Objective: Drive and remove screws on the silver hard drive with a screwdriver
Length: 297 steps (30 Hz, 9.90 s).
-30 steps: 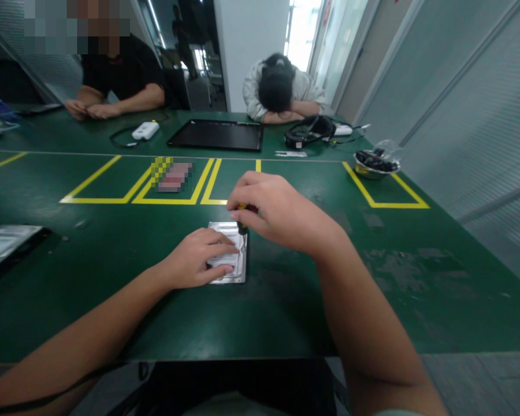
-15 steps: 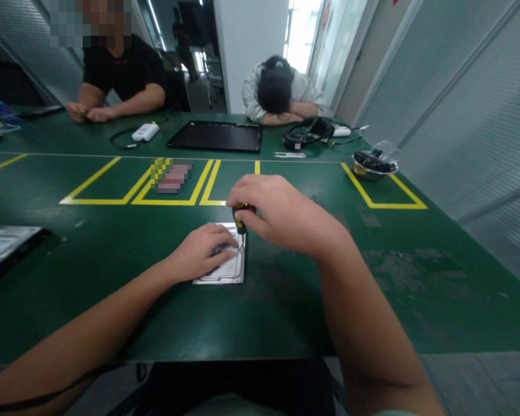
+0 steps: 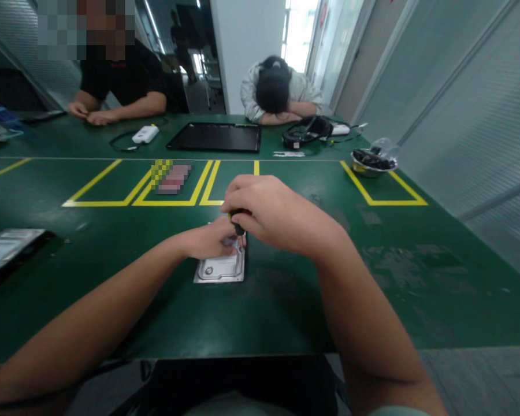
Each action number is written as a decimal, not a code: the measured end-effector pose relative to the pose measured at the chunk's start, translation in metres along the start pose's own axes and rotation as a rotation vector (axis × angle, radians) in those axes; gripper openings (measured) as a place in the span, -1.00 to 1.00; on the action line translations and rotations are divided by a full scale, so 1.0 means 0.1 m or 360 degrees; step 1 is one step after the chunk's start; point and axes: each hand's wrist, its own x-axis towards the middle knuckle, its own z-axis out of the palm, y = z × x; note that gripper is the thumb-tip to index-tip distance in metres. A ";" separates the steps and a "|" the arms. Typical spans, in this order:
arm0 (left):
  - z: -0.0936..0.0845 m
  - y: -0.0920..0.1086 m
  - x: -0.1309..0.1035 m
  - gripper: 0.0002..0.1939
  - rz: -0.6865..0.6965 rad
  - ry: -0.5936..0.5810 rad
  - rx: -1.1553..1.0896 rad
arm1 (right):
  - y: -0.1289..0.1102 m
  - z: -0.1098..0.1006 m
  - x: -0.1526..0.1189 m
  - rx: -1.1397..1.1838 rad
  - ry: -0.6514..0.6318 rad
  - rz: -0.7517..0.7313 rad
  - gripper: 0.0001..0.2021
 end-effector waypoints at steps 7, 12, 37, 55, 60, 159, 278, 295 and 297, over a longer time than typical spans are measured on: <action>0.00 -0.05 0.00 -0.78 0.0097 0.0043 0.0032 | -0.01 0.00 0.00 -0.0051 -0.0018 0.0045 -0.76; 0.01 -0.07 0.00 -0.77 0.0041 0.0031 0.0077 | 0.00 0.01 0.01 -0.0022 0.0002 0.0058 -0.84; -0.03 -0.05 0.01 -0.73 -0.0041 -0.0091 -0.0006 | 0.03 0.10 0.03 -0.0215 0.0035 0.0245 -0.85; -0.06 -0.02 0.00 -0.73 -0.0056 -0.0114 -0.0047 | 0.06 0.07 0.00 -0.0040 0.0020 0.0163 -0.74; -0.05 -0.04 0.00 -0.71 -0.0076 -0.0109 -0.0087 | 0.07 0.09 0.02 -0.0111 0.0091 0.0198 -0.81; 0.11 -0.42 -0.82 0.48 -0.0219 0.0179 -0.0326 | 0.19 0.96 -0.69 -0.0918 -0.0209 0.1532 -0.72; 0.25 -0.55 -0.66 0.45 -0.0213 0.0323 -0.0323 | 1.19 0.40 -2.48 -0.0963 -0.0421 0.2358 -0.63; 0.30 -0.59 -0.67 0.45 -0.0121 0.0377 -0.0268 | 0.37 0.60 -1.14 -0.0574 0.0300 0.1101 -0.85; 0.30 -0.58 -0.68 0.44 -0.0102 0.0382 -0.0282 | 0.20 0.66 -0.87 -0.0384 0.0328 0.0954 -0.85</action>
